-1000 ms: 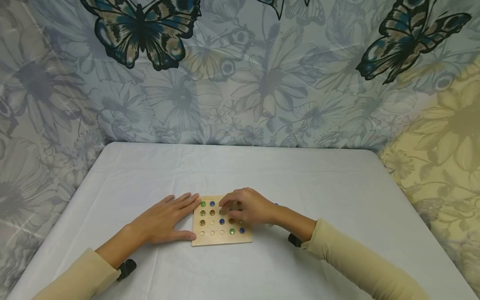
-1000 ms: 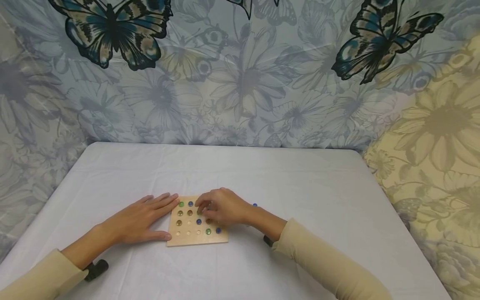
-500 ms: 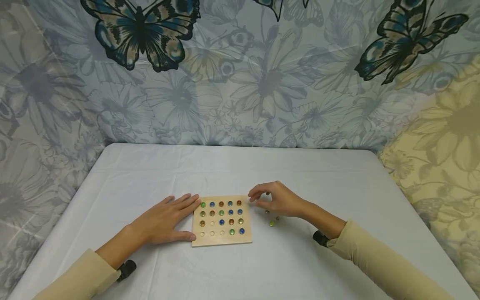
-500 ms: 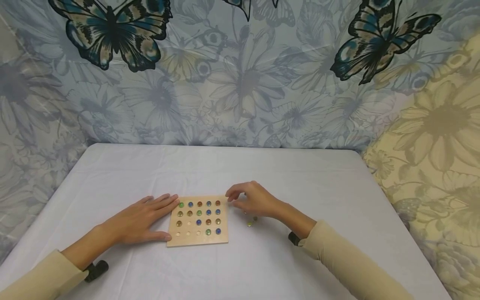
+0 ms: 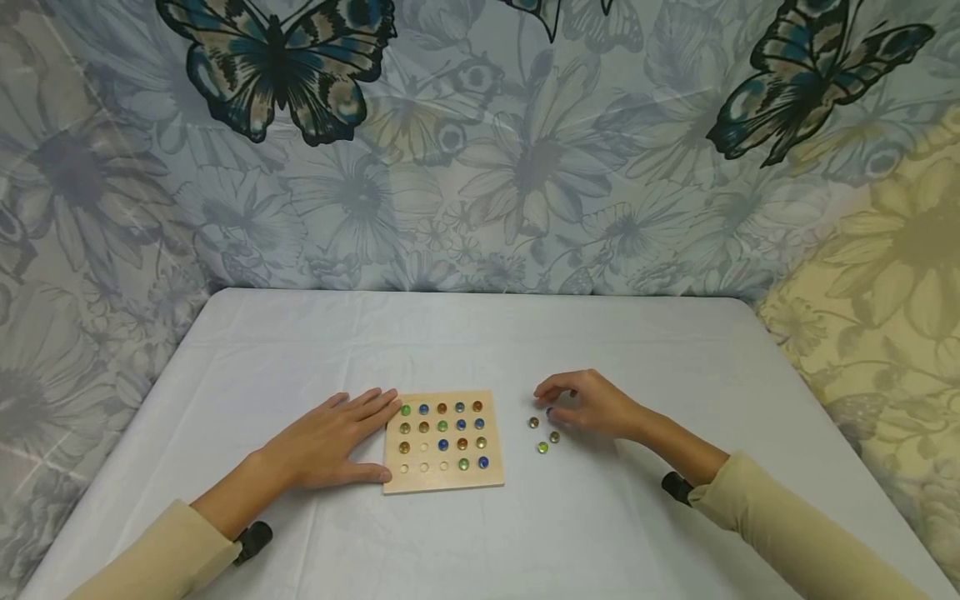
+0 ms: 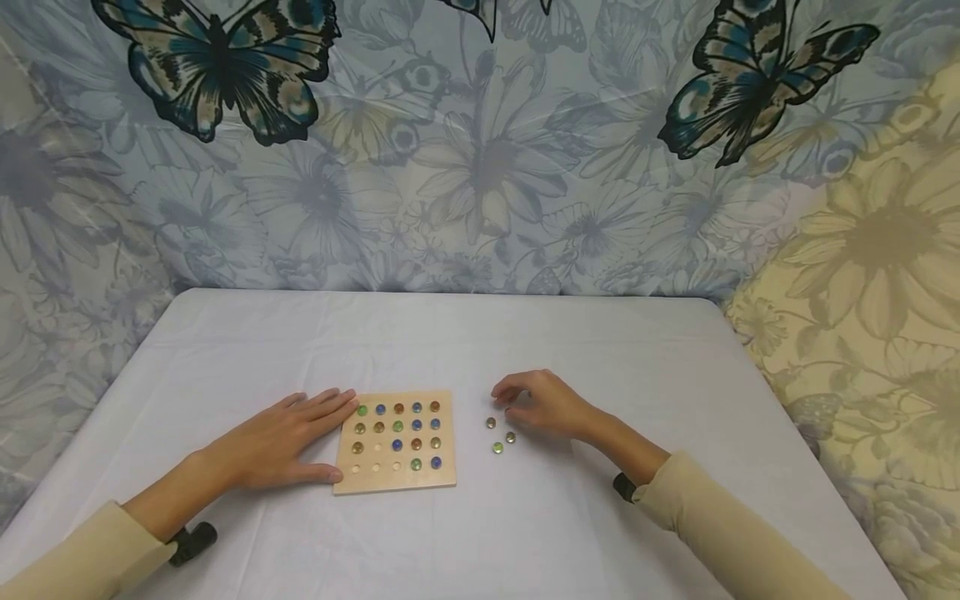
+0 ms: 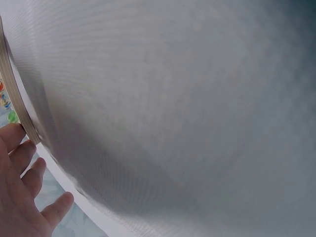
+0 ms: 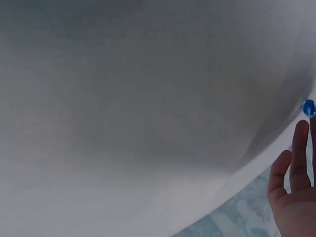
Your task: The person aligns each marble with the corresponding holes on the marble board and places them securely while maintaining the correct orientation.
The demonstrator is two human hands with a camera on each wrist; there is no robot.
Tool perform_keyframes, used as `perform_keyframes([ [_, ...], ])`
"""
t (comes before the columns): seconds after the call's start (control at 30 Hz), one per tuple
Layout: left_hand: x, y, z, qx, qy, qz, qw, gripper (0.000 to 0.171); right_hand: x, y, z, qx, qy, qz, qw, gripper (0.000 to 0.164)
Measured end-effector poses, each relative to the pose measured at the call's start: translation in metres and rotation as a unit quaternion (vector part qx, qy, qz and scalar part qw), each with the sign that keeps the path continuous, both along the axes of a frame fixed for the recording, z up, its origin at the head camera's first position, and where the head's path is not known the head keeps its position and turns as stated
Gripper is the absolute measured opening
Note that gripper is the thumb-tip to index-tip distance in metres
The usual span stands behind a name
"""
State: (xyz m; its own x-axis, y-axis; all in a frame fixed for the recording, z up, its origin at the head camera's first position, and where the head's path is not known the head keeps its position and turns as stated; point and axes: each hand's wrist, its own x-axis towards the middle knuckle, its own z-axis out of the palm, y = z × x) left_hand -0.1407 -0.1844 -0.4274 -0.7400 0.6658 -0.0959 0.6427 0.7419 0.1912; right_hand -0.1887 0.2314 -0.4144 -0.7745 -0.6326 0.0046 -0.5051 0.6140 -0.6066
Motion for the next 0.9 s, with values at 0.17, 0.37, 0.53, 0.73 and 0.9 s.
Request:
perform_keyframes([
  [0.17, 0.001, 0.0, 0.001, 0.003, 0.002, -0.001, 1.0, 0.096, -0.001, 0.005, -0.004, 0.0, -0.006, 0.005, 1.0, 0.028],
  [0.37, 0.002, 0.0, 0.002, 0.012, -0.003, -0.002, 0.9999, 0.095, -0.002, 0.006, -0.006, -0.006, -0.006, 0.012, 1.0, 0.028],
  [0.53, 0.002, 0.001, 0.003, 0.008, -0.007, -0.002, 0.9999, 0.095, -0.003, 0.005, -0.005, 0.001, -0.006, 0.012, 1.0, 0.028],
  [0.73, 0.002, -0.001, 0.001, 0.009, -0.002, -0.002, 1.0, 0.095, -0.001, 0.001, -0.002, 0.002, -0.002, 0.014, 1.0, 0.027],
  [0.9, 0.001, -0.002, 0.001, 0.009, 0.007, -0.006, 0.9999, 0.094, 0.0, -0.008, 0.001, -0.002, -0.006, 0.025, 1.0, 0.027],
])
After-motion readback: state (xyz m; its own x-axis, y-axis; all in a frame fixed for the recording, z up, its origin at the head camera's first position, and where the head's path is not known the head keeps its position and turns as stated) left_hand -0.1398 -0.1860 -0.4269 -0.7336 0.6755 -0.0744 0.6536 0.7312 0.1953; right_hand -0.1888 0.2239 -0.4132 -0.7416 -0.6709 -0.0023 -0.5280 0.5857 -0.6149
